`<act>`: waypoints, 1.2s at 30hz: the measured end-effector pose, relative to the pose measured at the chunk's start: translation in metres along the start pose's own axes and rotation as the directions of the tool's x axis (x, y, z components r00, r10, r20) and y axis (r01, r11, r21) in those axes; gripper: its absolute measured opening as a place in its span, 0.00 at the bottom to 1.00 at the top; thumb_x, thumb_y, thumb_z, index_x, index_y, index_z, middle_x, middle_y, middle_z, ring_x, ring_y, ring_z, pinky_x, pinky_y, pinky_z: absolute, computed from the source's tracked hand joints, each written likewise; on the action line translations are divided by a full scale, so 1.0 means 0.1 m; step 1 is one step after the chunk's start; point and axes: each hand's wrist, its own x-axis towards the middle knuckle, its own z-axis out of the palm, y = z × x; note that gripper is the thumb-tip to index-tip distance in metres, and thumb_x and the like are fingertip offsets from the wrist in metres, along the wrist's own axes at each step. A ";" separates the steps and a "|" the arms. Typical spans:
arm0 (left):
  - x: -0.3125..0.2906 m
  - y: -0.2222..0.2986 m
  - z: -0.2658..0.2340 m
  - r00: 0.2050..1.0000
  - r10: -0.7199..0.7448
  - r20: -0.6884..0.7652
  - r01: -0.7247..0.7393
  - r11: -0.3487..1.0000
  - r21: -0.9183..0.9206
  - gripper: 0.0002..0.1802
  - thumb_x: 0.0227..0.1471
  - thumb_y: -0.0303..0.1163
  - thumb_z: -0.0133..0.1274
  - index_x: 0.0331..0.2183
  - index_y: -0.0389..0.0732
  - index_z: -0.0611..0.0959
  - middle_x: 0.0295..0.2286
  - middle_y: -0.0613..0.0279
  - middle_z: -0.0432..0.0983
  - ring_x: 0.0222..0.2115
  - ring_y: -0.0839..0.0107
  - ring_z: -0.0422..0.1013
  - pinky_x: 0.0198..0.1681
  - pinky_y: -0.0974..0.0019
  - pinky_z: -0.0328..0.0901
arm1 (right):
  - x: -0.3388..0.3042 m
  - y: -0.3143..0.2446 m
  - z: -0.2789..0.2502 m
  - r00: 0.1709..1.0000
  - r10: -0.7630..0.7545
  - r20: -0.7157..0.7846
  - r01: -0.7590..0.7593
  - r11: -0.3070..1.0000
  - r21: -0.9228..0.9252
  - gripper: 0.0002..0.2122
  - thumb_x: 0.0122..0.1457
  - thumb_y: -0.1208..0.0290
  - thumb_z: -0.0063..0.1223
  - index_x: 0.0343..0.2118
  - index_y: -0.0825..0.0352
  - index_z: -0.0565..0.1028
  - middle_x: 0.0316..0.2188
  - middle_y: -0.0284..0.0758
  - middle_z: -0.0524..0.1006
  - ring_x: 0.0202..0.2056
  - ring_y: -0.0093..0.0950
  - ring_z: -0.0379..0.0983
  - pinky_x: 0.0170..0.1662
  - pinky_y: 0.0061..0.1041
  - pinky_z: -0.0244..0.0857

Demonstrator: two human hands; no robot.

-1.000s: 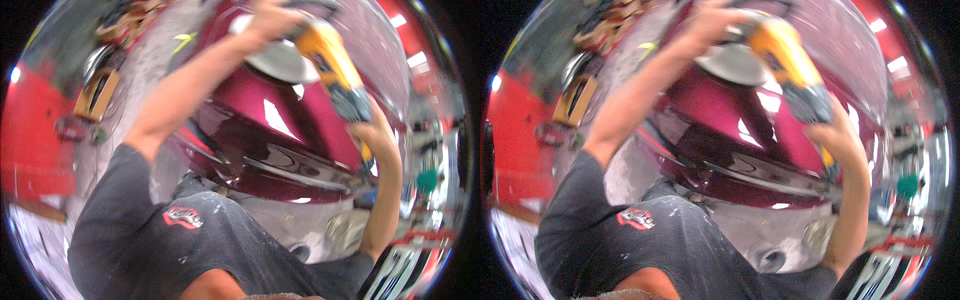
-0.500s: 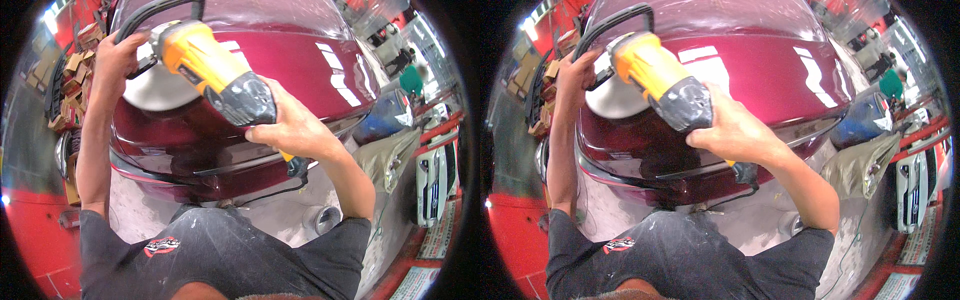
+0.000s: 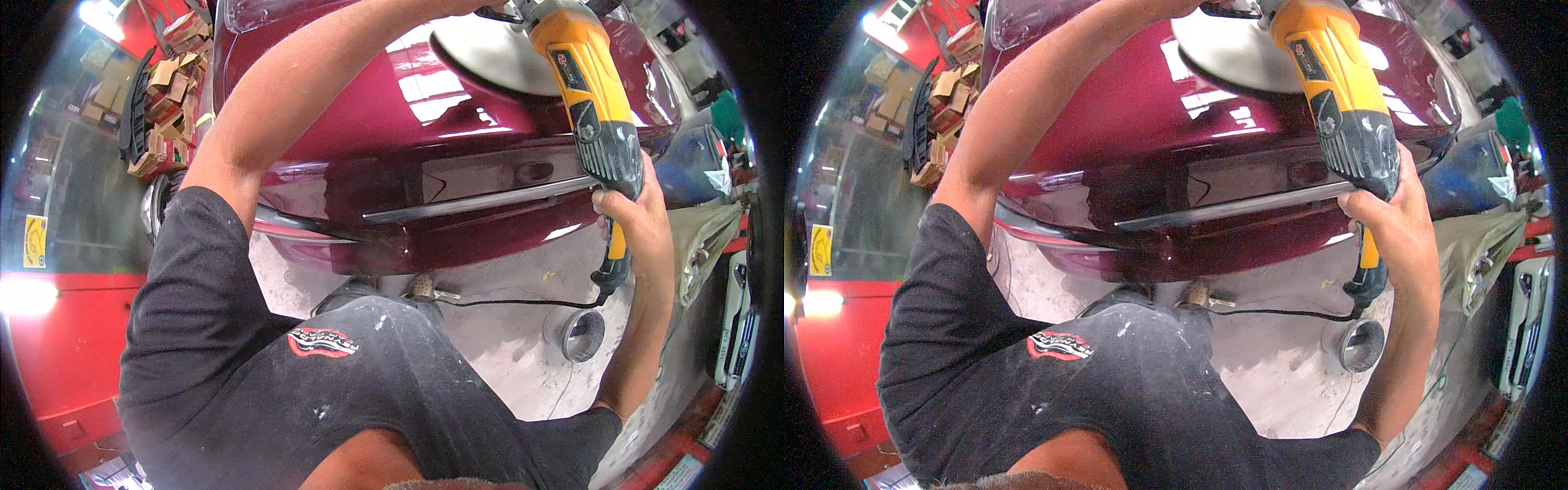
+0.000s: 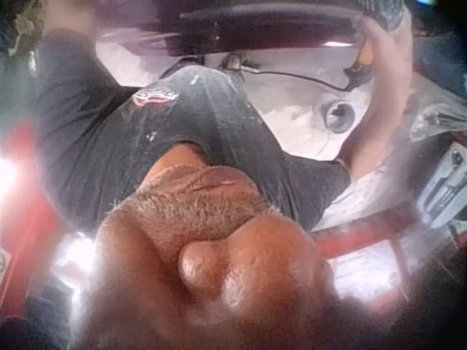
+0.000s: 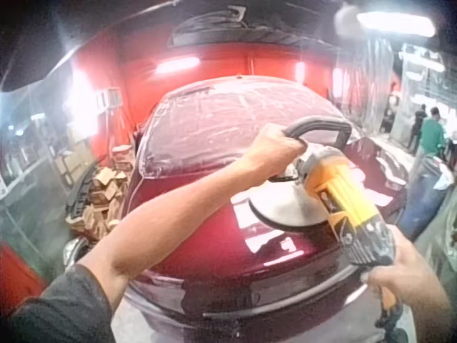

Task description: The person uses a yellow electric polisher with a white pad to buff the rear trunk of a maroon car. They move the tool across the surface in overlapping passes, then wipe the area with a white cloth to remove residue. The process is repeated on different sections of the trunk.

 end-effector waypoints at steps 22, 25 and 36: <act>-3.14 0.24 -2.57 0.864 -0.306 -0.399 0.289 0.952 -0.104 0.06 0.57 0.30 0.61 0.32 0.40 0.80 0.15 0.76 0.62 0.14 0.83 0.55 0.19 0.72 0.51 | -0.85 -0.59 2.33 0.881 -0.173 0.441 0.208 0.977 -0.033 0.46 0.48 0.75 0.58 0.69 0.76 0.46 0.43 0.58 0.77 0.48 0.47 0.77 0.56 0.37 0.67; -3.29 0.32 -2.72 0.848 -0.297 -0.440 0.314 0.949 -0.038 0.06 0.57 0.29 0.60 0.32 0.37 0.82 0.15 0.75 0.62 0.13 0.83 0.55 0.19 0.71 0.49 | -0.98 -0.58 2.50 0.863 -0.164 0.477 0.179 0.984 0.016 0.47 0.47 0.75 0.59 0.69 0.77 0.45 0.50 0.54 0.75 0.52 0.42 0.76 0.59 0.32 0.64; -2.49 0.44 -2.08 0.964 -0.177 -0.199 0.193 0.979 0.067 0.08 0.56 0.31 0.62 0.30 0.36 0.84 0.15 0.75 0.64 0.14 0.85 0.57 0.18 0.74 0.49 | -1.23 -0.33 2.09 0.955 -0.083 0.286 0.053 0.992 0.111 0.48 0.49 0.74 0.60 0.70 0.77 0.42 0.37 0.55 0.78 0.38 0.43 0.79 0.49 0.35 0.69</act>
